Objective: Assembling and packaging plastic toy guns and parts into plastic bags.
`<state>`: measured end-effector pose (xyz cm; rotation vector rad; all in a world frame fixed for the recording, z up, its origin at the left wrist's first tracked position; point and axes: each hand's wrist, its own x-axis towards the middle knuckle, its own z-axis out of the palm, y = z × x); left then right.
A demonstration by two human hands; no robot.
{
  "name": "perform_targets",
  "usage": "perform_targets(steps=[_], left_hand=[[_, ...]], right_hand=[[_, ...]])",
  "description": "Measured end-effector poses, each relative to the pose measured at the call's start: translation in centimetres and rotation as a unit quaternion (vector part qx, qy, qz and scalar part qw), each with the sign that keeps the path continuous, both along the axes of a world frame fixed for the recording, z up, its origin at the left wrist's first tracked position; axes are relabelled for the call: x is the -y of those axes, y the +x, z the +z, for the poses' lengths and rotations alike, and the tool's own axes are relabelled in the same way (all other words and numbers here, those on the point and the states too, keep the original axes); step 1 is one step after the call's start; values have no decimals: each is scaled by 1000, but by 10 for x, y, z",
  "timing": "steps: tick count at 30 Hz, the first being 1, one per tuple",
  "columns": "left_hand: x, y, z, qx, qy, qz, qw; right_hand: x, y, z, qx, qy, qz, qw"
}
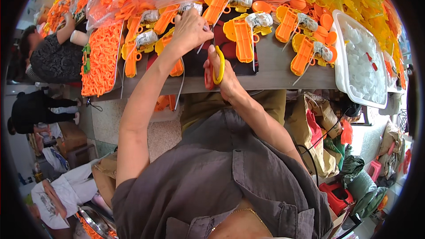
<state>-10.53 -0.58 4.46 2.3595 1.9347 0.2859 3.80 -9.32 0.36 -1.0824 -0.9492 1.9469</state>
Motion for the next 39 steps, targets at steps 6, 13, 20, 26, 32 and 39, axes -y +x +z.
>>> perform_targets(steps=[6, 13, 20, 26, 32, 39], left_hand=[[31, -30, 18, 84, 149, -25, 985], [185, -70, 7, 611, -39, 211, 762], [187, -19, -48, 161, 177, 174, 955], [184, -15, -49, 240, 146, 175, 944], [183, -10, -45, 274, 109, 210, 932], [183, -11, -49, 231, 143, 206, 940]], right_hand=[[28, 17, 13, -24, -24, 39, 999], [96, 34, -13, 57, -36, 229, 971], [101, 22, -16, 79, -37, 238, 967], [106, 15, -12, 123, 7, 245, 962], [104, 15, -16, 118, 26, 245, 962], [106, 13, -23, 105, 12, 241, 965]])
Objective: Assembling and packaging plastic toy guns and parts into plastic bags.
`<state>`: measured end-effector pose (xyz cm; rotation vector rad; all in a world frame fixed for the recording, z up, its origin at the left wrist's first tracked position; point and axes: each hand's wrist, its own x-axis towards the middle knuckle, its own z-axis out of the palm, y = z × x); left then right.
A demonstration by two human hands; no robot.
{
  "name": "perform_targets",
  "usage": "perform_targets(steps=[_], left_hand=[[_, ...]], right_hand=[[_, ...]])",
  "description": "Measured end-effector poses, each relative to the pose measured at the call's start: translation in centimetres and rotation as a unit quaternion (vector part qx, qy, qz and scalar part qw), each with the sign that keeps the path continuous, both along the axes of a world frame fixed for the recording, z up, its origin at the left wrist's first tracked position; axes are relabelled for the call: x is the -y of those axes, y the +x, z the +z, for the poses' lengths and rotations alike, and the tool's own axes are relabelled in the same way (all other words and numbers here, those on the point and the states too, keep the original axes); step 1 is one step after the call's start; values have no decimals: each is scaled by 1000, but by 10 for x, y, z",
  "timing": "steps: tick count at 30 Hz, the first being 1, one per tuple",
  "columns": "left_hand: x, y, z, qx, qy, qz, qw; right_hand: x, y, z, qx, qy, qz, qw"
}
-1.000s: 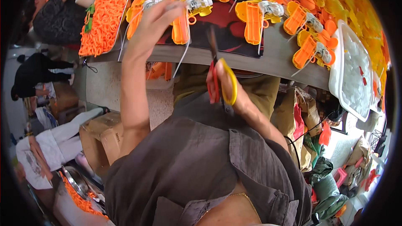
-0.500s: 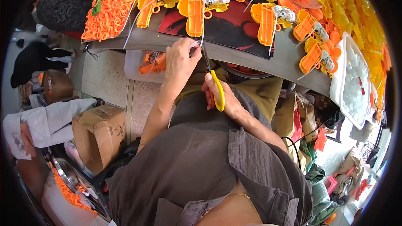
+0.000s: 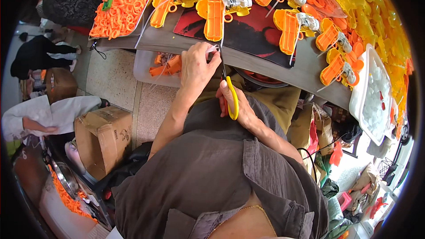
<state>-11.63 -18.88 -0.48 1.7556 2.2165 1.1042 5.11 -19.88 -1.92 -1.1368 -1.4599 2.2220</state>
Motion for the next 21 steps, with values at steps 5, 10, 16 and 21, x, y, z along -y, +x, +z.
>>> perform_targets(steps=[5, 10, 16, 21], left_hand=[[1, 0, -5, -21, 39, -10, 999], [41, -20, 10, -34, -8, -33, 999], [143, -97, 29, -141, -236, -120, 954], [61, -119, 45, -18, 21, 141, 990]], right_hand=[[0, -4, 5, 15, 30, -6, 999], [-3, 4, 13, 24, 19, -4, 1000], [-3, -1, 23, -5, 33, 61, 998], [-22, -42, 30, -12, 6, 111, 994]])
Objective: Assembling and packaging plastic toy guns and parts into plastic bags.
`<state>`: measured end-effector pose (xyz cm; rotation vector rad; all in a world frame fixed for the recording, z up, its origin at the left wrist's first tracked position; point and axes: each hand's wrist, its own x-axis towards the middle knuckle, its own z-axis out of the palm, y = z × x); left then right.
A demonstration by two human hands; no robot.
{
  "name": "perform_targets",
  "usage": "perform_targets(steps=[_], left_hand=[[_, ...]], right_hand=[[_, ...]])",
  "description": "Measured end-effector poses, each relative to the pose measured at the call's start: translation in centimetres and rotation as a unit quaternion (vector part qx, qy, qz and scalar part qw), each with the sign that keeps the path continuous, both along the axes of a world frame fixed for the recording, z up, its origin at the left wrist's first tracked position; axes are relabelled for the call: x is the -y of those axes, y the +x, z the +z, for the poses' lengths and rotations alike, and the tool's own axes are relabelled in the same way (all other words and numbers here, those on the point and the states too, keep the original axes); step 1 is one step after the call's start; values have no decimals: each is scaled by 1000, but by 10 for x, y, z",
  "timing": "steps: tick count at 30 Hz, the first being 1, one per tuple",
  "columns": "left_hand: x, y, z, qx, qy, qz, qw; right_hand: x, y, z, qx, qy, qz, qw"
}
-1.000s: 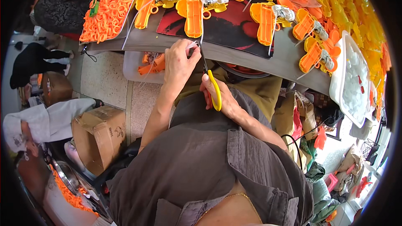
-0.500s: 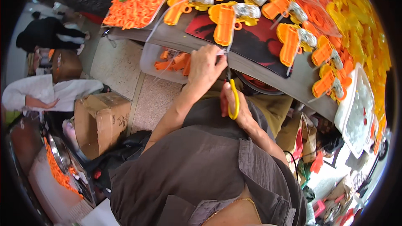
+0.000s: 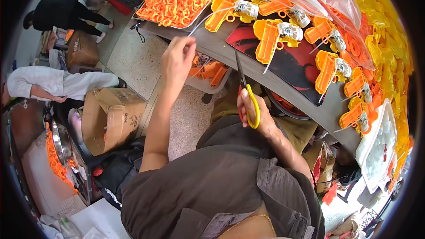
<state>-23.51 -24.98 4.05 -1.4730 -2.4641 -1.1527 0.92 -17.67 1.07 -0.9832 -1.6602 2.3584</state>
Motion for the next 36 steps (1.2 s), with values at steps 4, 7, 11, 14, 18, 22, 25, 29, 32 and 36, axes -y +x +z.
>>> perform_targets(steps=[4, 7, 11, 14, 18, 22, 25, 29, 32, 36], left_hand=[[-55, -17, -16, -155, -113, 71, 979], [-65, -22, -33, -170, -217, 76, 958], [-63, -20, -37, -146, -171, 80, 971], [-62, -17, -41, -172, -94, 66, 978], [-63, -11, -30, -152, -153, 73, 974], [-75, -22, -17, -161, -167, 25, 972], [-80, -32, -19, -169, -206, -11, 964], [-74, -34, -27, -137, -200, 18, 970], [-59, -25, -23, -136, -181, 54, 972], [-61, -25, -32, -155, -129, 64, 977]], right_hand=[[-4, -26, 0, -22, 23, -13, 999], [-7, -32, 4, -6, 14, -19, 1000], [-10, -41, -2, 0, -21, -27, 999], [-12, -48, -3, -8, -40, -13, 999], [-13, -54, 0, -13, -43, 1, 999], [-13, -58, 1, -5, -46, -16, 999], [-16, -55, 3, -12, -47, -22, 999], [-21, -37, 10, -15, -54, -79, 995], [-23, -21, 10, -10, -66, -122, 990], [-24, -15, 7, -40, -59, -132, 989]])
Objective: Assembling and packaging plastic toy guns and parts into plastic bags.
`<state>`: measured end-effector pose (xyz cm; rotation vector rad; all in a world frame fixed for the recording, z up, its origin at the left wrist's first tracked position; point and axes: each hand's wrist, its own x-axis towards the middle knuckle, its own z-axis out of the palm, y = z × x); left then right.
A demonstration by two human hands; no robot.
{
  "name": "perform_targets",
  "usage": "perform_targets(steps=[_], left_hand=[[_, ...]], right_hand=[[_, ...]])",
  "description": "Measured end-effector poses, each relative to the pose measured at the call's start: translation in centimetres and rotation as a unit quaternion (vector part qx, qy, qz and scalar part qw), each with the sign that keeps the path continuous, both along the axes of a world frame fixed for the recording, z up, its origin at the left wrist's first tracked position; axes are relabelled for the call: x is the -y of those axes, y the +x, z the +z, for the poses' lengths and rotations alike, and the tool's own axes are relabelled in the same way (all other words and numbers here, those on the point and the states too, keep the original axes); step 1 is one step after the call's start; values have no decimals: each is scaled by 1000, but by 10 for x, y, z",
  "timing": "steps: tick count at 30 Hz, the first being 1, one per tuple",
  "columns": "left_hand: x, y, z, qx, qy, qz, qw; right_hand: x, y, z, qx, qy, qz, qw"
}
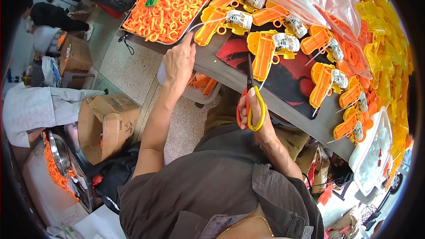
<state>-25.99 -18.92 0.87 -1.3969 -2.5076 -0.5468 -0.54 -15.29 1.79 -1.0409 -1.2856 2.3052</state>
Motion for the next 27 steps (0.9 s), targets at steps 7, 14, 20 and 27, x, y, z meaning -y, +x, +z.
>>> perform_targets(steps=[7, 14, 20, 27], left_hand=[[-22, -9, 13, -24, -66, -71, 995], [-1, -2, 6, 11, -27, -32, 999], [16, 31, 34, 26, 59, -29, 998], [27, 40, -7, 141, 123, -60, 980]], right_hand=[[7, -2, 2, 12, 8, 16, 1000], [5, 4, 4, 28, 11, 30, 999], [20, -23, -9, -5, -52, 116, 992], [44, -62, -44, -13, 6, 131, 991]])
